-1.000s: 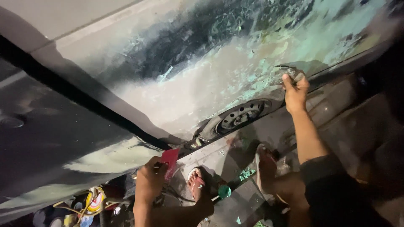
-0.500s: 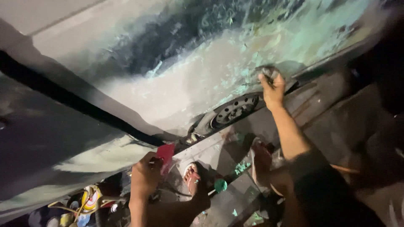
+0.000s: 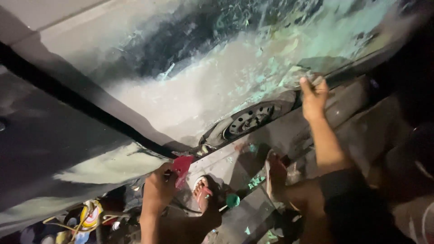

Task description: The person scrapes a thick, light-colored substance from a dark surface using a metal scraper and a red plastic card. They repeatedly scrape the surface and wipe the residue from the metal tool onto the red card.

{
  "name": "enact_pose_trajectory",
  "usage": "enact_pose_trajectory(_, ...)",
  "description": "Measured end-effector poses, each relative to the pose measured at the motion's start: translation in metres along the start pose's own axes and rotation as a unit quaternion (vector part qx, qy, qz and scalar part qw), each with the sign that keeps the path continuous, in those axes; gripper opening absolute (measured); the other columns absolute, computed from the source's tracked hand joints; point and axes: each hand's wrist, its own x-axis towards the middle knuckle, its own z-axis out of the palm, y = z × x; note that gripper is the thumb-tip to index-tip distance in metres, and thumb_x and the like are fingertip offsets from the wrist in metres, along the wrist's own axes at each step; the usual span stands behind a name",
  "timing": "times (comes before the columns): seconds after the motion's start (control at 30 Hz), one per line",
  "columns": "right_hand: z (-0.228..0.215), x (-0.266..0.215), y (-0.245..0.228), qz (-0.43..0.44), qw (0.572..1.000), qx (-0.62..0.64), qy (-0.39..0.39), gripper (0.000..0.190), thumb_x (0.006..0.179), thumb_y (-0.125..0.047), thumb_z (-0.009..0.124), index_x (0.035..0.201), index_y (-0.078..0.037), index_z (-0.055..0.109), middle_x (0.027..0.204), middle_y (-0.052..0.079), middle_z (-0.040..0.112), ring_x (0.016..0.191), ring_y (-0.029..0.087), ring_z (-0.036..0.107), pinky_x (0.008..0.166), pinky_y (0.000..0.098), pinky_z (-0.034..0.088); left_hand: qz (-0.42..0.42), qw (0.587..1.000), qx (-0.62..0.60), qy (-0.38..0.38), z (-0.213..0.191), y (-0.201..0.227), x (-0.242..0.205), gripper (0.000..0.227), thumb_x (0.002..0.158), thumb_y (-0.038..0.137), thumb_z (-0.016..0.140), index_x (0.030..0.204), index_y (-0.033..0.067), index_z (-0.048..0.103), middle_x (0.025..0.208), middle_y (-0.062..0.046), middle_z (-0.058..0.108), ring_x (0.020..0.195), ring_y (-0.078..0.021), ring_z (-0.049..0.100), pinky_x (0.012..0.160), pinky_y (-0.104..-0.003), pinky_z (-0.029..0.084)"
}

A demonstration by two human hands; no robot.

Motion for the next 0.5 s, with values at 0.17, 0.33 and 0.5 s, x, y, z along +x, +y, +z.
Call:
enact_pose_trajectory(0.17, 0.018, -0.001, -0.005, 0.006, 0.998, -0.047, -0.032, 0.020, 0.104, -0.027, 0.072, 0.104, -0.016, 0.055, 0.100, -0.005, 0.057, 0.098, 0.011, 0.055, 0.087, 0.0330, 0.047, 0.040, 0.999, -0.030, 0.006, -0.001, 0.008, 0.003, 0.022, 0.086, 0.001, 0.062, 0.101, 0.0102, 0.076, 0.091, -0.009, 0.082, 0.076, -0.0233, 0.078, 0.059, -0.035, 0.052)
enact_pose_trajectory(0.33, 0.003, 0.007, -0.002, -0.030, 0.990, -0.124, -0.058, 0.043, 0.107, -0.028, 0.071, 0.090, -0.018, 0.034, 0.088, -0.007, 0.022, 0.083, 0.010, 0.027, 0.075, 0.0301, 0.026, 0.034, 0.999, 0.005, -0.007, 0.000, -0.001, 0.004, 0.010, 0.091, 0.006, 0.063, 0.090, 0.0097, 0.072, 0.079, -0.008, 0.079, 0.063, -0.0215, 0.070, 0.055, -0.036, 0.045)
enact_pose_trajectory(0.5, 0.022, 0.005, 0.001, -0.051, 0.994, -0.070, -0.068, 0.036, 0.108, -0.021, 0.070, 0.089, -0.018, 0.040, 0.085, -0.007, 0.028, 0.081, 0.012, 0.028, 0.072, 0.0356, 0.029, 0.035, 0.999, -0.001, 0.006, -0.002, -0.001, 0.007, 0.022, 0.089, 0.006, 0.065, 0.108, 0.0127, 0.074, 0.091, -0.009, 0.081, 0.065, -0.0228, 0.072, 0.054, -0.035, 0.048)
